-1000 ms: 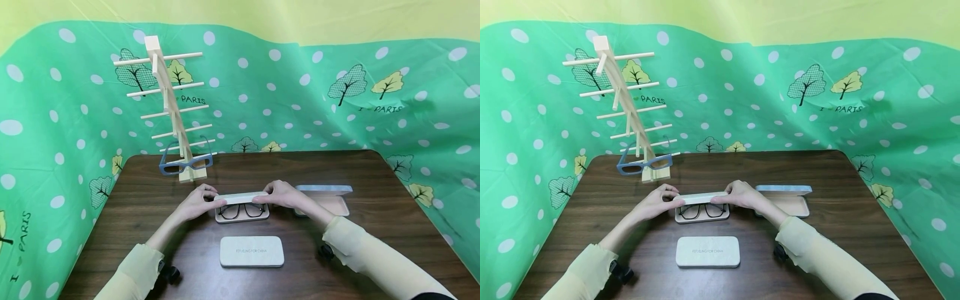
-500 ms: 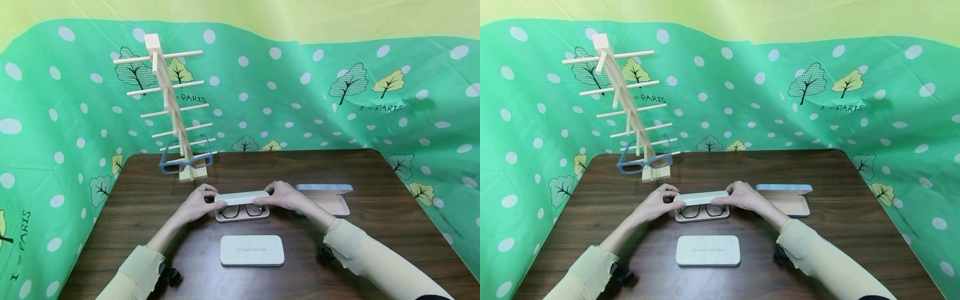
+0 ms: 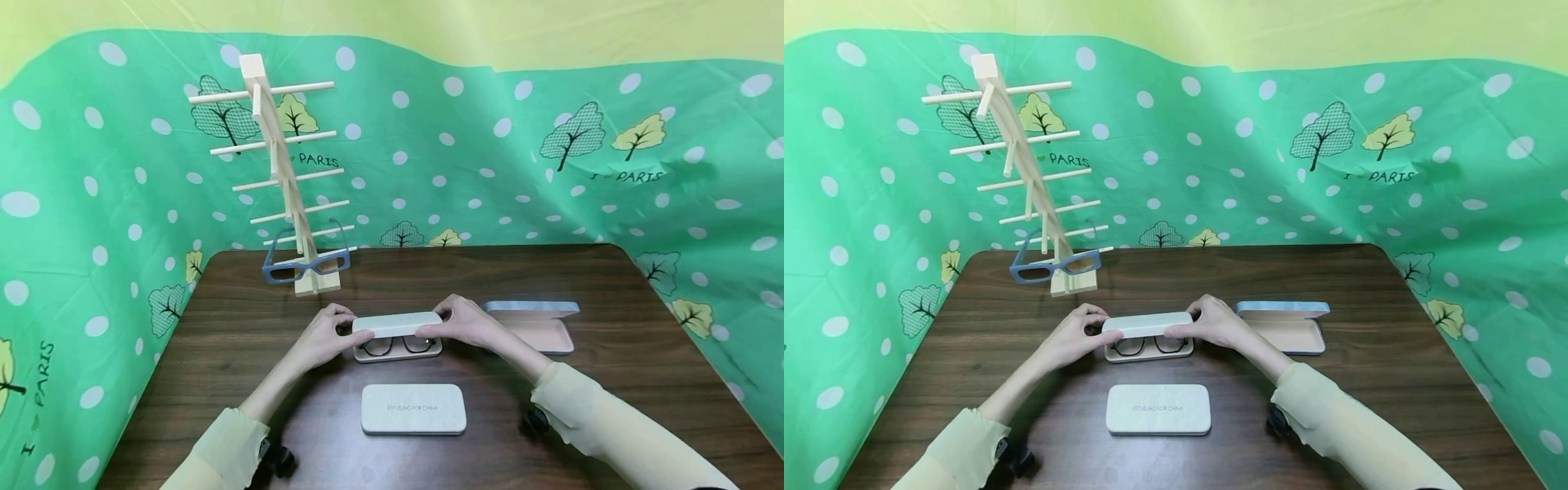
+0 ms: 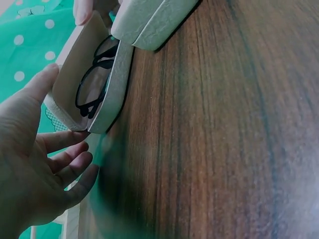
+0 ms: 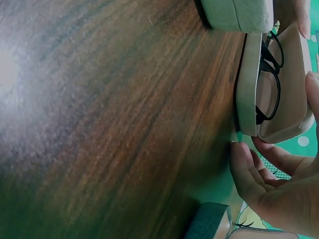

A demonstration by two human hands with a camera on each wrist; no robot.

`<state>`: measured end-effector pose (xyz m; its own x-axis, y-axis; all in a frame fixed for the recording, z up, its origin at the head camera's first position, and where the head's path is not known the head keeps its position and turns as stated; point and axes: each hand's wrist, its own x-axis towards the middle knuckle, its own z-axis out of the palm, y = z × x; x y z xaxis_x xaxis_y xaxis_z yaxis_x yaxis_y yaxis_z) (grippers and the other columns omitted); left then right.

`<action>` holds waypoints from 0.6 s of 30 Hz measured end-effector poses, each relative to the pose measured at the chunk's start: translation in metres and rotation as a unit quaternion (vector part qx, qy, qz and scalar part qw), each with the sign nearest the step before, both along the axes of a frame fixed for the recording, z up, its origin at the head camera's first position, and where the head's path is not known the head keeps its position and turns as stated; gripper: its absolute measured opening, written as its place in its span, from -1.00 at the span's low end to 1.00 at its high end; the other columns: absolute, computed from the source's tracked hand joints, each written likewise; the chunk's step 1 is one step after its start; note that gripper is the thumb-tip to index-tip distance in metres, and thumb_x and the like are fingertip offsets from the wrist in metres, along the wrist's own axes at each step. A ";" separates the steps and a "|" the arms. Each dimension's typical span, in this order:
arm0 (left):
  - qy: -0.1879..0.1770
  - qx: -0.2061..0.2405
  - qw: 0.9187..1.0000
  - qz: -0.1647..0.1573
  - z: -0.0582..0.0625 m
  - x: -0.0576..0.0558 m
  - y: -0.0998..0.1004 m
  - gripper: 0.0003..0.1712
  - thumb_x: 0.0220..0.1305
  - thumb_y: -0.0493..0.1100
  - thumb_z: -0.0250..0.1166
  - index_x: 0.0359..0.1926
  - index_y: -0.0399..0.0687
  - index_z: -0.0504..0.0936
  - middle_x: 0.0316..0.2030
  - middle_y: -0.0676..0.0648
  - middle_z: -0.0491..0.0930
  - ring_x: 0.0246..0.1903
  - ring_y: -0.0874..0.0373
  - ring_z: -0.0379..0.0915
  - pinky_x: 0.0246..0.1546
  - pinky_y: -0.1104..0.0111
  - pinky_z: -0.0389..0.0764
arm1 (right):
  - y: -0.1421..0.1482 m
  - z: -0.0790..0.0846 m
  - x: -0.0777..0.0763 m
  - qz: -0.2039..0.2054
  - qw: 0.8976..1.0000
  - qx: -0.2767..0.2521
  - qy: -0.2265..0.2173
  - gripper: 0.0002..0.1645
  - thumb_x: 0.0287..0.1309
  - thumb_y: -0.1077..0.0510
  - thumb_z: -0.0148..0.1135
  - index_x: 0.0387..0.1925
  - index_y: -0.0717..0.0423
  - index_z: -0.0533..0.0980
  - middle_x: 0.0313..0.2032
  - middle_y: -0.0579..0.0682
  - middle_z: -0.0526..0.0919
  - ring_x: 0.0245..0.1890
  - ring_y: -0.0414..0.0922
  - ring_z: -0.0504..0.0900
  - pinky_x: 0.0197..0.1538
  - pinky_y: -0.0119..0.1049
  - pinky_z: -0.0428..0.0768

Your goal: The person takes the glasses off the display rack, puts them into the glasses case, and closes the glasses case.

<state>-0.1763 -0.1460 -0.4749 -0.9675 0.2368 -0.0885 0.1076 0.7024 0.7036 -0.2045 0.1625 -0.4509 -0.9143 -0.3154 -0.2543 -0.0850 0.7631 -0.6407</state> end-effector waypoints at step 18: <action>0.020 -0.021 1.000 -0.001 -0.005 0.002 0.001 -0.27 0.12 0.31 0.49 0.05 -0.20 0.74 0.12 -0.04 0.55 0.24 -0.02 0.40 0.28 0.04 0.45 | 0.001 -0.004 0.008 -0.009 0.999 0.011 0.052 -0.30 -0.12 -0.41 0.57 -0.14 0.02 0.72 0.02 0.06 0.64 -0.07 -0.09 0.56 -0.06 -0.21 0.56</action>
